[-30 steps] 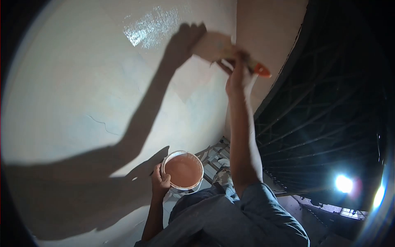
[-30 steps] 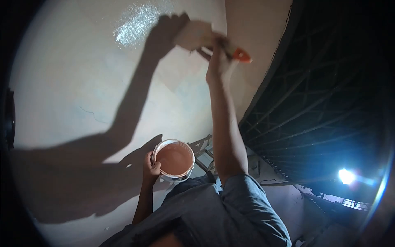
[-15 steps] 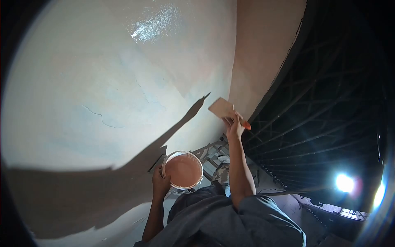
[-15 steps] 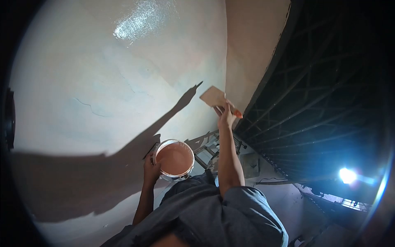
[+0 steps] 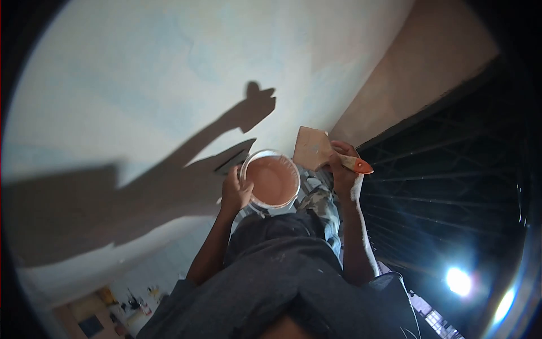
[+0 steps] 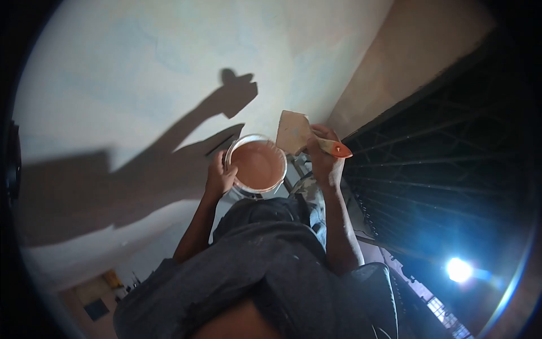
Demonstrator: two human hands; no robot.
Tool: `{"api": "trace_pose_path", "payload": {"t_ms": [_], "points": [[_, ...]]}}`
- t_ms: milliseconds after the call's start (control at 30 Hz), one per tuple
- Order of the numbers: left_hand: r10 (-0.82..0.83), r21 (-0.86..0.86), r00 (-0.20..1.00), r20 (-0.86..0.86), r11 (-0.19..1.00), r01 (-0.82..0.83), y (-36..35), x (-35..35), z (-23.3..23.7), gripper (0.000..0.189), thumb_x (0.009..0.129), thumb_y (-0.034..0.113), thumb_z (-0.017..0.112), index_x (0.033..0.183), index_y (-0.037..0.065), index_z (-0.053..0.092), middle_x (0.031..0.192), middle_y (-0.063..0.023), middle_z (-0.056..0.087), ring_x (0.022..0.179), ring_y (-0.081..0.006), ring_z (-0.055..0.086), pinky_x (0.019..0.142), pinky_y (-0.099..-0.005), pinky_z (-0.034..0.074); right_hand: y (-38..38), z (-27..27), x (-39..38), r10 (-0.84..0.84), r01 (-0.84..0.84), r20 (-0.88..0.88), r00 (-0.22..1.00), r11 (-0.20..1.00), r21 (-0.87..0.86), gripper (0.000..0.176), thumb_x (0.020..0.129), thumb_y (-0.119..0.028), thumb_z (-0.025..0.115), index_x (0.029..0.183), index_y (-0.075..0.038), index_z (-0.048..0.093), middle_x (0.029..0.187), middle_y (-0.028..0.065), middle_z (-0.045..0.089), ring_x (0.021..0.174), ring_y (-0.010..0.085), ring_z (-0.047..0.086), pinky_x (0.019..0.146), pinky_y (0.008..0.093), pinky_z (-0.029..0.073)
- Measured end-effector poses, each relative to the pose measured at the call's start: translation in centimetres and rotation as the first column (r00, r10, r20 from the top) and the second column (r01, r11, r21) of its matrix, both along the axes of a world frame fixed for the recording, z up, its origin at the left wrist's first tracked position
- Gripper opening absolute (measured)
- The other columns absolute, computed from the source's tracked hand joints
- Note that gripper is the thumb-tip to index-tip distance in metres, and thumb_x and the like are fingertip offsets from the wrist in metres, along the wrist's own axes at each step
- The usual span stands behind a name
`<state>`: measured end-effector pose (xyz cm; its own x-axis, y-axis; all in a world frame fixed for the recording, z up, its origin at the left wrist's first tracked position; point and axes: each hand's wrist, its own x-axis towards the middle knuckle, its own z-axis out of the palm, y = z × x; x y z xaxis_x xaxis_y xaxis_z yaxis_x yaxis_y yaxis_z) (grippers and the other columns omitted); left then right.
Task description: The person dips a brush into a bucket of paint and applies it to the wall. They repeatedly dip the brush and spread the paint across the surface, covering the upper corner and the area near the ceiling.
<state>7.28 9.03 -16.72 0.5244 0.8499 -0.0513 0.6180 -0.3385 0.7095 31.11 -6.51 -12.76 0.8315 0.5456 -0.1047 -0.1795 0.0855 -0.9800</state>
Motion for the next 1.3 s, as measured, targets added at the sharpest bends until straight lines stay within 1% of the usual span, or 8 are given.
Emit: {"api": "trace_pose_path", "payload": {"t_ms": [133, 267, 467, 767, 867, 967, 1200, 1300], "points": [[0.024, -0.123, 0.999, -0.031, 0.992, -0.028, -0.2, 0.6, 1.1, 0.047, 0.072, 0.011, 0.063, 0.117, 0.001, 0.051, 0.095, -0.0226, 0.064, 0.087, -0.0382, 0.064, 0.076, -0.0433, 0.05, 0.8, 1.1, -3.6, 0.295, -0.233, 0.237, 0.926, 0.938, -0.255, 0.015, 0.082, -0.012, 0.067, 0.092, -0.002, 0.068, 0.078, 0.0041, 0.069, 0.071, 0.0104, 0.064, 0.065, 0.0262, 0.051], [0.036, -0.049, 0.999, -0.015, 0.998, -0.037, -0.4, 0.0, -0.4, 0.048, 0.072, 0.008, 0.06, 0.119, -0.001, 0.051, 0.1, -0.0211, 0.064, 0.089, -0.0316, 0.065, 0.079, -0.0376, 0.05, 3.2, -1.5, -6.3, 0.464, -0.335, 0.329, 0.822, 0.862, -0.381, 0.018, 0.078, -0.017, 0.069, 0.09, -0.004, 0.07, 0.077, 0.0153, 0.068, 0.068, 0.0231, 0.068, 0.064, 0.0326, 0.052], [0.063, -0.155, 0.995, 0.072, 0.987, -0.051, -0.5, 0.5, 1.0, 0.046, 0.07, 0.007, 0.057, 0.115, -0.001, 0.052, 0.1, -0.022, 0.064, 0.092, -0.0324, 0.065, 0.083, -0.0389, 0.05, 7.3, -7.4, -7.9, 0.5, -0.315, 0.476, 0.723, 0.853, -0.417, 0.017, 0.08, -0.023, 0.069, 0.086, -0.007, 0.07, 0.071, 0.0172, 0.065, 0.068, 0.0326, 0.065, 0.065, 0.0393, 0.052], [0.056, -0.139, 0.994, 0.095, 0.989, -0.042, -0.6, 0.4, 0.9, 0.043, 0.07, 0.006, 0.056, 0.112, 0.0, 0.052, 0.098, -0.0213, 0.064, 0.091, -0.0328, 0.065, 0.082, -0.0392, 0.05, 9.0, -11.0, -8.9, 0.477, -0.288, 0.61, 0.634, 0.876, -0.386, 0.021, 0.086, -0.024, 0.064, 0.075, -0.007, 0.068, 0.067, 0.0134, 0.064, 0.06, 0.0289, 0.064, 0.055, 0.0384, 0.048], [0.061, -0.14, 0.995, 0.084, 0.989, -0.048, -0.6, 0.5, 1.0, 0.043, 0.07, 0.006, 0.057, 0.112, 0.0, 0.052, 0.098, -0.0208, 0.064, 0.091, -0.0328, 0.065, 0.082, -0.039, 0.05, 8.8, -11.4, -8.9, 0.643, -0.335, 0.493, 0.585, 0.746, -0.575, 0.019, 0.082, -0.025, 0.065, 0.081, -0.006, 0.067, 0.077, 0.0172, 0.066, 0.07, 0.0346, 0.065, 0.065, 0.0428, 0.051], [0.061, -0.129, 0.996, 0.064, 0.99, -0.053, -0.5, 0.5, 0.7, 0.042, 0.07, 0.006, 0.057, 0.112, 0.0, 0.052, 0.097, -0.0203, 0.065, 0.09, -0.0323, 0.065, 0.081, -0.0389, 0.05, 8.8, -14.0, -9.1, 0.658, -0.376, 0.449, 0.605, 0.733, -0.567, 0.02, 0.082, -0.027, 0.065, 0.081, -0.007, 0.068, 0.075, 0.0181, 0.065, 0.07, 0.0349, 0.064, 0.065, 0.0435, 0.05], [0.054, -0.162, 0.994, 0.09, 0.986, -0.039, -0.2, 0.2, 1.2, 0.043, 0.07, 0.007, 0.058, 0.112, 0.0, 0.053, 0.095, -0.0199, 0.066, 0.089, -0.03, 0.067, 0.081, -0.0375, 0.051, 5.9, -5.6, -7.5, 0.484, -0.342, 0.303, 0.821, 0.841, -0.418, 0.021, 0.077, -0.027, 0.071, 0.085, -0.007, 0.07, 0.069, 0.0149, 0.065, 0.067, 0.0328, 0.066, 0.065, 0.0413, 0.052], [0.073, -0.177, 0.993, 0.098, 0.983, -0.055, -0.4, 0.4, 1.5, 0.042, 0.07, 0.006, 0.058, 0.111, 0.0, 0.053, 0.096, -0.0202, 0.066, 0.088, -0.0299, 0.067, 0.08, -0.0374, 0.051, 5.3, -5.4, -7.1, 0.481, -0.332, 0.264, 0.836, 0.826, -0.455, 0.021, 0.072, -0.017, 0.067, 0.089, -0.004, 0.072, 0.069, 0.0151, 0.066, 0.061, 0.0225, 0.066, 0.065, 0.0322, 0.053]]}}
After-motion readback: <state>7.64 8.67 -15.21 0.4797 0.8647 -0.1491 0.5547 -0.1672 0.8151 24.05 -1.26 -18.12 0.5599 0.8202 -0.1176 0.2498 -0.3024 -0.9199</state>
